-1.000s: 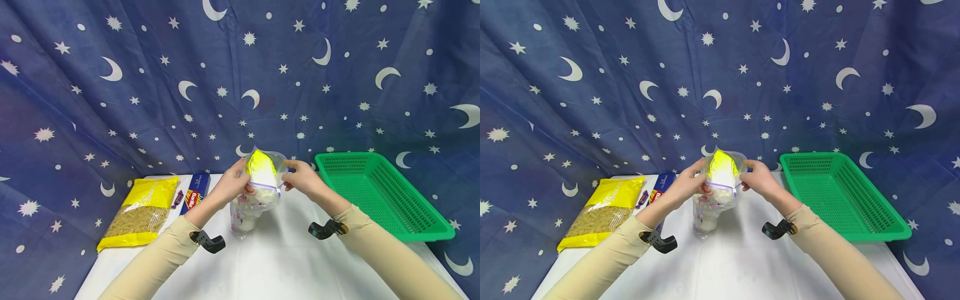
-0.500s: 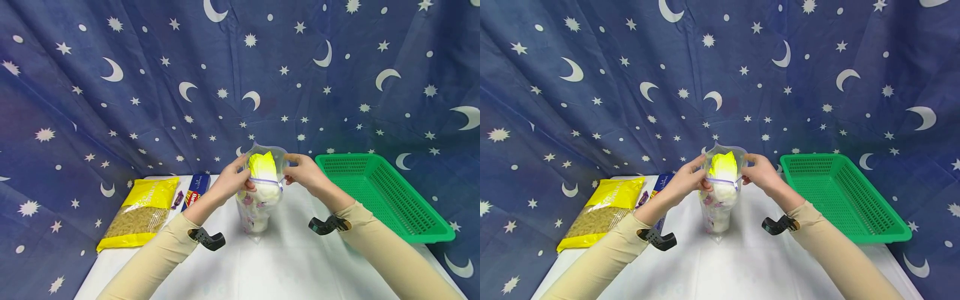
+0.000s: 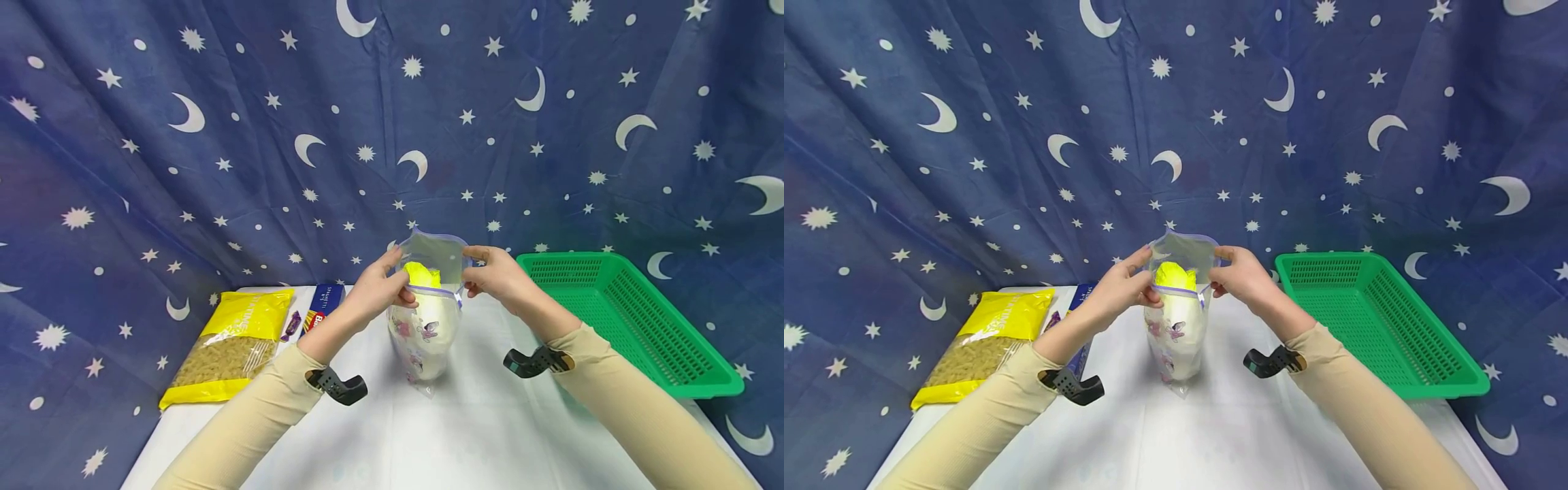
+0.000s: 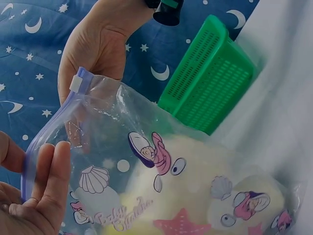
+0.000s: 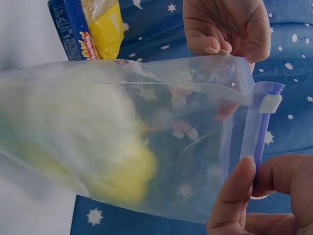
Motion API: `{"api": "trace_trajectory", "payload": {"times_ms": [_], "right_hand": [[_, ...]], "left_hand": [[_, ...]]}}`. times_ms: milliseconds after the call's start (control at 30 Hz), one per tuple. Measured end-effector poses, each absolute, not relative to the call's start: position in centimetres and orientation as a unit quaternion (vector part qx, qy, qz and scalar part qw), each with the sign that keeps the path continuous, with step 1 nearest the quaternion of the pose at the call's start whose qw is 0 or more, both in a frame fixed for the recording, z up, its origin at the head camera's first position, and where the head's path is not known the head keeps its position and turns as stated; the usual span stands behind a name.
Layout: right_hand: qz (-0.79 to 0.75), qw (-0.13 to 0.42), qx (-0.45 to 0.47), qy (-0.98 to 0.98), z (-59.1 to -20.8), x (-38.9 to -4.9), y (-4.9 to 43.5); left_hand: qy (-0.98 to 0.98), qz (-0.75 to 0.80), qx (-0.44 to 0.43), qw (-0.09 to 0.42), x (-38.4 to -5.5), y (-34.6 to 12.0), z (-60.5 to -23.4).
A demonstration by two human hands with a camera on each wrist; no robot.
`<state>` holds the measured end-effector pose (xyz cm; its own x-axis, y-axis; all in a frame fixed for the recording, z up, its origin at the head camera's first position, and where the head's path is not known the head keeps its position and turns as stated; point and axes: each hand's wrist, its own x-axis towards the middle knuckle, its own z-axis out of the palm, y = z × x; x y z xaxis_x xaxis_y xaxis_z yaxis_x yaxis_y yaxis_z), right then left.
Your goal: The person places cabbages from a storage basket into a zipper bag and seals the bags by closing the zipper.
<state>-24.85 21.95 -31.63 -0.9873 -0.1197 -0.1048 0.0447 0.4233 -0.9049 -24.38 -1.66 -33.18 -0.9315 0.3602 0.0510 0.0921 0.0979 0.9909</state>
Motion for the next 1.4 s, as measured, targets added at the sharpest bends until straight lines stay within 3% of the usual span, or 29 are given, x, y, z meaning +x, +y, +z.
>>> {"api": "trace_trajectory", "payload": {"times_ms": [500, 1400], "right_hand": [[-0.535, 0.069, -0.067, 0.839, -30.6, -24.5, 21.7], [-0.549, 0.083, -0.151, 0.818, -33.2, -22.6, 22.8]], "left_hand": [[0.735, 0.652, 0.166, 0.085, -24.0, -1.8, -33.0], [0.715, 0.677, 0.161, 0.068, -24.2, -0.9, -34.7]]}}
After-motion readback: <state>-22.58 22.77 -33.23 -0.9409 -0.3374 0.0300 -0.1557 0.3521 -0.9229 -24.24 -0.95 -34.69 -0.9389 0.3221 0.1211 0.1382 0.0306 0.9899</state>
